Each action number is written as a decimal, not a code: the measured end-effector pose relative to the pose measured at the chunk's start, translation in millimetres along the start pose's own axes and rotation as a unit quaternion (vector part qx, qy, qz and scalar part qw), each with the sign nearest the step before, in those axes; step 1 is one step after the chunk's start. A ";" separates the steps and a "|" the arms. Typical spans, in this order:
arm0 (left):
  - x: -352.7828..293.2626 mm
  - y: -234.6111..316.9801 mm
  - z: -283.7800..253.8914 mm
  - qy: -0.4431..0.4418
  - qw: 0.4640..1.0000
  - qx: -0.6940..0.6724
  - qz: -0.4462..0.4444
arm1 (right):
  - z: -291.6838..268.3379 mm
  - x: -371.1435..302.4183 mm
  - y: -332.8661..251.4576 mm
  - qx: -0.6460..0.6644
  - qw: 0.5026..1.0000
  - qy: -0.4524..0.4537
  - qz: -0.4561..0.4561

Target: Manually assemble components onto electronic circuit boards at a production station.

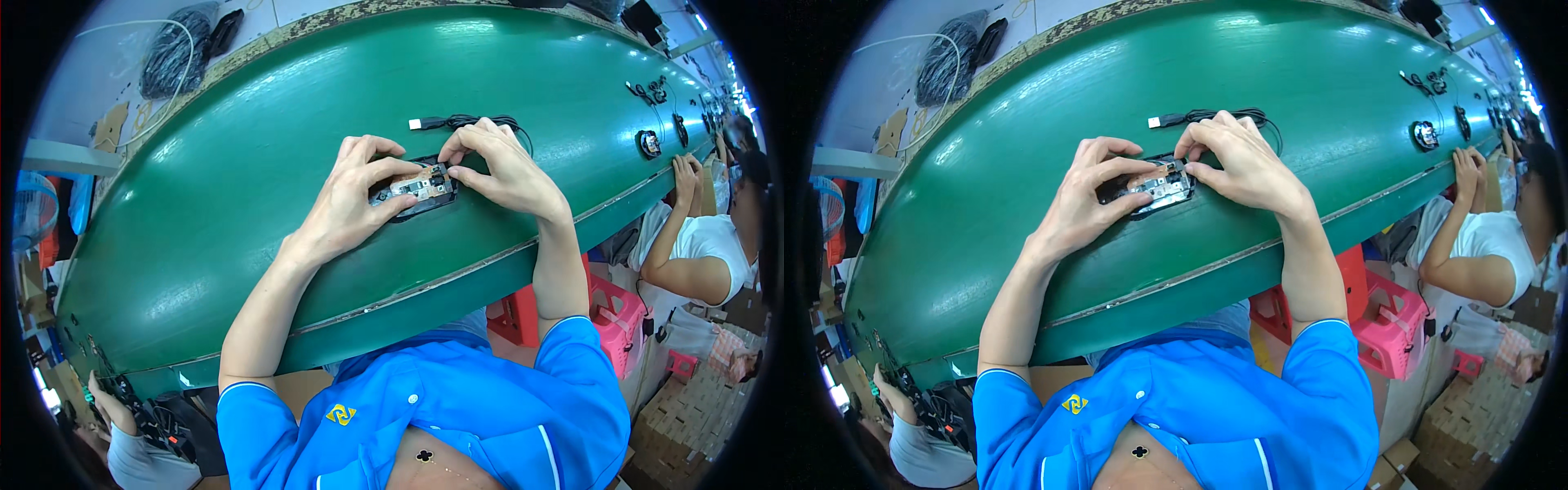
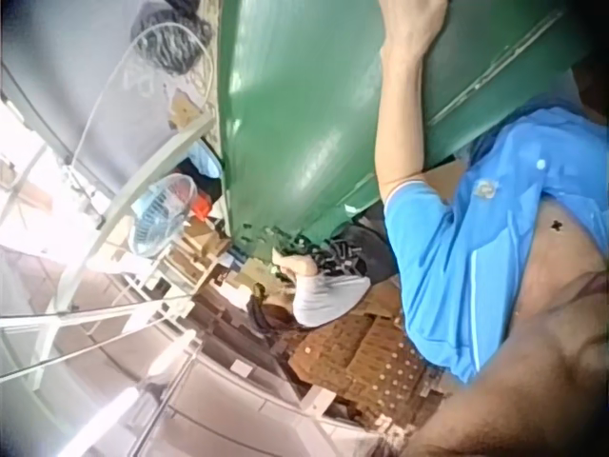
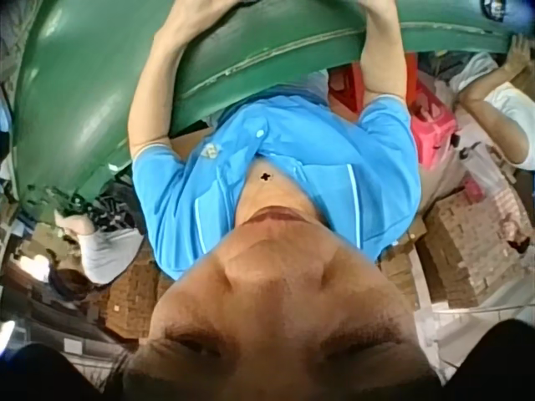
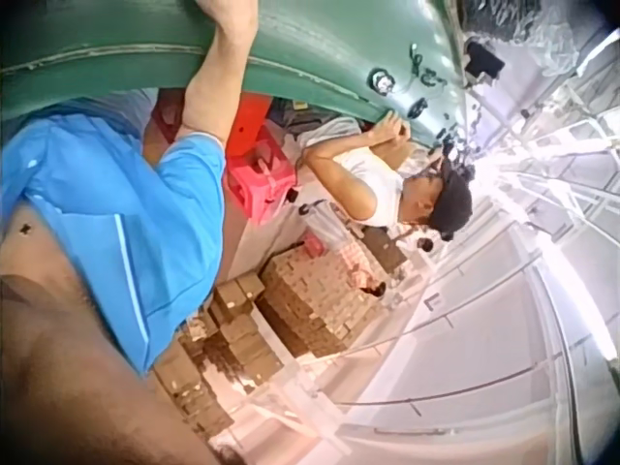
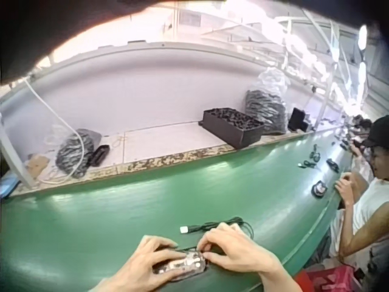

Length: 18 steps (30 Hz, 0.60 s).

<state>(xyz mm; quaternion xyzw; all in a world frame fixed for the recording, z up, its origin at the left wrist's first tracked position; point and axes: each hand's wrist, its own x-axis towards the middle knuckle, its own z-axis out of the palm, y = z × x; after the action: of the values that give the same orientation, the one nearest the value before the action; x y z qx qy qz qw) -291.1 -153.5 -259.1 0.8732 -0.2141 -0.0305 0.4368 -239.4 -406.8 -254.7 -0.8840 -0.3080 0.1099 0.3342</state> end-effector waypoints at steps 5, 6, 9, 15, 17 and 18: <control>-9.1 -10.9 -8.9 0.024 1.000 -0.008 -0.001 | -1.6 1.9 -11.1 0.037 0.996 0.057 -0.052; -10.1 -12.3 -8.6 0.031 0.999 -0.005 -0.001 | -0.9 2.2 -12.6 0.048 0.994 0.073 -0.068; -10.9 -11.9 -4.4 0.040 0.999 0.003 0.018 | 3.3 3.4 -14.5 0.023 0.994 0.053 -0.091; -10.3 -14.2 2.2 0.056 0.997 0.012 0.050 | 8.1 3.5 -9.8 -0.038 0.991 0.028 -0.127; -10.2 -13.8 3.1 0.058 0.997 0.013 0.054 | 8.5 3.5 -8.9 -0.049 0.990 0.027 -0.132; -10.4 -12.8 3.4 0.063 0.997 0.013 0.052 | 8.8 3.5 -8.8 -0.058 0.989 0.029 -0.133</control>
<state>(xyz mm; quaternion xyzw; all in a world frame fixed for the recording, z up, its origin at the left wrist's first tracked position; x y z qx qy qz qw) -296.9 -145.1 -272.6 0.8667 -0.2314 0.0500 0.4391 -244.3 -394.8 -255.6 -0.8557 -0.4190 0.0202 0.3029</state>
